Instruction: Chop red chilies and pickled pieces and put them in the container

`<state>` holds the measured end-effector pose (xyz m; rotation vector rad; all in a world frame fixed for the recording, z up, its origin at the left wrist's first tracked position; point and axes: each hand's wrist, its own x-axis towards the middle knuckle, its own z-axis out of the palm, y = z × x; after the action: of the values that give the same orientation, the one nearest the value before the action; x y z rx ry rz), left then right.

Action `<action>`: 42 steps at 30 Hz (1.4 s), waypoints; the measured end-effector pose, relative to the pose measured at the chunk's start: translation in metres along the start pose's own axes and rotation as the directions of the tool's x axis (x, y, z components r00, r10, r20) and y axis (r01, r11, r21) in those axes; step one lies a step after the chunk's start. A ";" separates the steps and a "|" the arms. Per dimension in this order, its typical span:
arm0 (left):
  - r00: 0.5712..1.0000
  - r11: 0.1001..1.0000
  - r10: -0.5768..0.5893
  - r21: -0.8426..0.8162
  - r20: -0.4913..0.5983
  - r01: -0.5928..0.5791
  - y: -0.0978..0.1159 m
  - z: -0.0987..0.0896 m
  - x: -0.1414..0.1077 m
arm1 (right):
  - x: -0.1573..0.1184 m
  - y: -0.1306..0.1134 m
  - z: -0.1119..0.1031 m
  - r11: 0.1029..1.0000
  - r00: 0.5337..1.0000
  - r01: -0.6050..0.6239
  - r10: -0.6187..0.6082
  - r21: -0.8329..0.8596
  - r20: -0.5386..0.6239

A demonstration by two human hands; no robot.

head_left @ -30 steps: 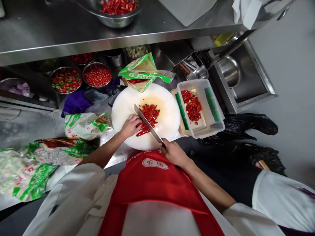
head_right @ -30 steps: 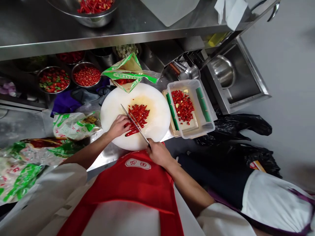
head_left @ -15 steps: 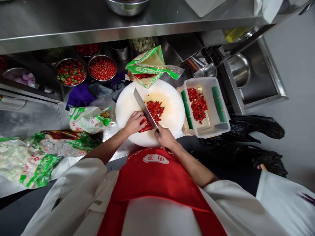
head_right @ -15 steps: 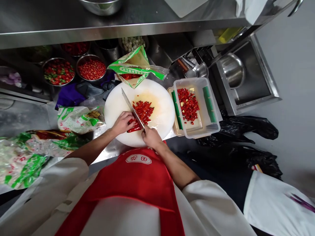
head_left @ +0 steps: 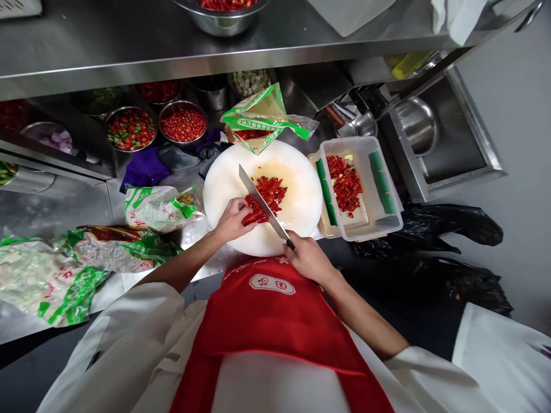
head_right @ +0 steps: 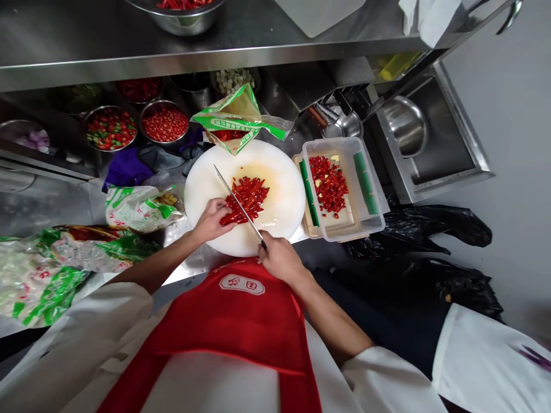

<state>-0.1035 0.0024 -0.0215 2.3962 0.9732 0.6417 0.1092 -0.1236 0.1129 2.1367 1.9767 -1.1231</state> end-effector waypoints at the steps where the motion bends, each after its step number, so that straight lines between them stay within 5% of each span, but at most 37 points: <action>1: 1.000 1.000 0.017 -0.021 0.006 -0.017 -0.003 -0.003 0.002 | -0.004 0.001 0.000 1.000 1.000 0.003 -0.003 -0.004 0.010; 7: 0.990 0.992 0.107 -0.071 0.094 -0.100 -0.017 -0.005 0.016 | -0.011 0.002 0.008 0.999 0.996 -0.032 0.035 -0.032 0.080; 13: 0.993 0.996 0.058 -0.075 0.102 -0.050 -0.015 0.001 0.016 | -0.025 0.008 -0.008 0.997 0.977 -0.076 0.072 0.012 0.200; 23: 0.997 0.998 0.028 -0.055 0.066 -0.024 -0.016 0.003 0.014 | 0.070 -0.009 0.027 0.999 0.999 -0.041 0.041 0.000 0.022; 28: 1.000 0.993 0.028 -0.114 0.007 -0.027 -0.014 -0.009 0.000 | 0.043 -0.004 0.019 0.999 1.000 -0.025 0.026 0.030 -0.007; 36: 0.987 0.995 0.092 -0.049 0.132 -0.086 -0.015 -0.009 -0.003 | -0.028 -0.003 -0.004 0.998 0.984 -0.054 0.051 0.012 0.170; 39: 0.989 0.997 0.077 -0.041 0.122 -0.073 -0.016 -0.004 0.000 | -0.026 -0.005 -0.004 0.998 0.975 -0.066 0.059 0.022 0.216; 42: 0.991 0.998 0.070 -0.012 0.111 -0.069 -0.016 -0.001 0.000 | 0.007 -0.014 0.010 0.995 0.974 -0.099 0.103 -0.031 0.200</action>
<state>-0.1120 0.0132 -0.0300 2.4392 0.8429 0.5294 0.0913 -0.1195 0.1077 1.9977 1.7653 -1.2405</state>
